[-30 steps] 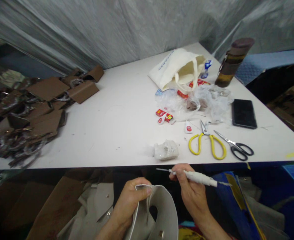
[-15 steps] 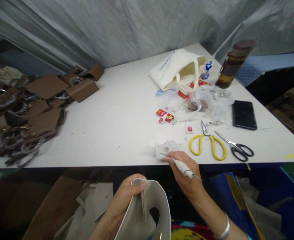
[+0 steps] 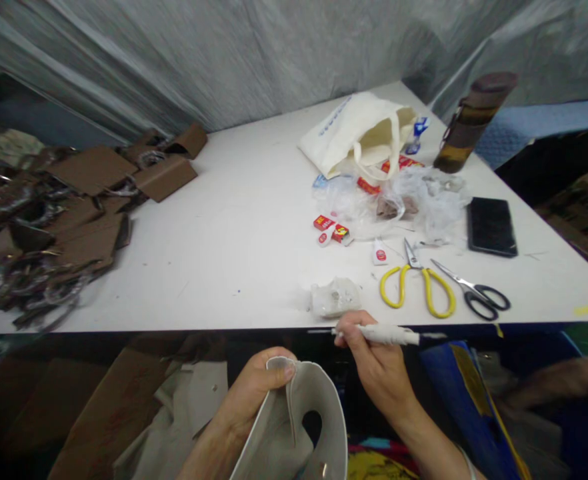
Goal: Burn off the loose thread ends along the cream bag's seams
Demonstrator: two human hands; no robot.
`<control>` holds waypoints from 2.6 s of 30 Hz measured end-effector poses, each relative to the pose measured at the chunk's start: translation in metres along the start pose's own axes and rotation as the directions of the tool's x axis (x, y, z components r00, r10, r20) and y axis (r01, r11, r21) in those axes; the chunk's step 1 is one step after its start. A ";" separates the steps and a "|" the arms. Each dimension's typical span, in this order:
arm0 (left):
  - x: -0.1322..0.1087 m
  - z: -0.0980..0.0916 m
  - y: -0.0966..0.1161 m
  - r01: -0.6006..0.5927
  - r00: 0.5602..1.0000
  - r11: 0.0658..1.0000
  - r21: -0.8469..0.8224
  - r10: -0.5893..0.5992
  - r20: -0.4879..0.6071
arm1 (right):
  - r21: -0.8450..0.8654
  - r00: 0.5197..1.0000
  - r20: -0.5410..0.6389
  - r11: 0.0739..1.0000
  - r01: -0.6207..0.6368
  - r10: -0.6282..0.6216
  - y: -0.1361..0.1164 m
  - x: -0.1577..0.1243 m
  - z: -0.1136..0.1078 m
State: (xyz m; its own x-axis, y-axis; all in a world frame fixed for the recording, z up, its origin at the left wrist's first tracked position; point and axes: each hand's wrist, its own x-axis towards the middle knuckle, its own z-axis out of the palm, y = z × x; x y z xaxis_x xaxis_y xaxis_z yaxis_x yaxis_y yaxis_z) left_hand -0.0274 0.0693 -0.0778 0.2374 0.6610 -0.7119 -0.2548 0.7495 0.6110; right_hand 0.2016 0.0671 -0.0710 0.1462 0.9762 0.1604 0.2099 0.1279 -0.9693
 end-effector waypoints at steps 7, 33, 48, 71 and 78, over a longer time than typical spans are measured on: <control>-0.007 0.007 0.011 0.020 1.000 1.000 0.014 -0.021 0.019 | 0.193 0.970 0.197 0.964 -0.183 0.145 -0.001 -0.016 0.012; 0.000 0.005 -0.004 -0.014 1.000 0.999 -0.038 0.013 -0.023 | 0.172 0.954 0.256 0.964 -0.201 0.153 0.006 -0.007 0.023; -0.017 0.006 -0.002 -0.105 0.994 0.994 -0.011 0.104 -0.026 | 0.147 0.961 0.250 0.985 0.086 -0.122 -0.022 -0.032 -0.007; -0.099 0.028 -0.003 -0.373 0.848 0.636 0.676 0.529 -0.030 | 0.006 0.849 0.508 0.986 -0.169 0.143 -0.051 -0.068 0.023; -0.106 0.029 -0.014 -0.413 0.843 0.627 0.661 0.537 0.017 | 0.121 0.850 0.513 0.969 -0.214 0.124 -0.048 -0.077 0.028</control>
State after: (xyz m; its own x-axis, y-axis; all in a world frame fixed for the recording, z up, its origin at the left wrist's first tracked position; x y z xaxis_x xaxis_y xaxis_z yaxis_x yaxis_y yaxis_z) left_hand -0.0215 -0.0105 -0.0011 0.0797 0.9606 -0.2663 0.3623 0.2210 0.9055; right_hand 0.1533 -0.0097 -0.0422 -0.3455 0.9351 -0.0790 0.0547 -0.0640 -0.9965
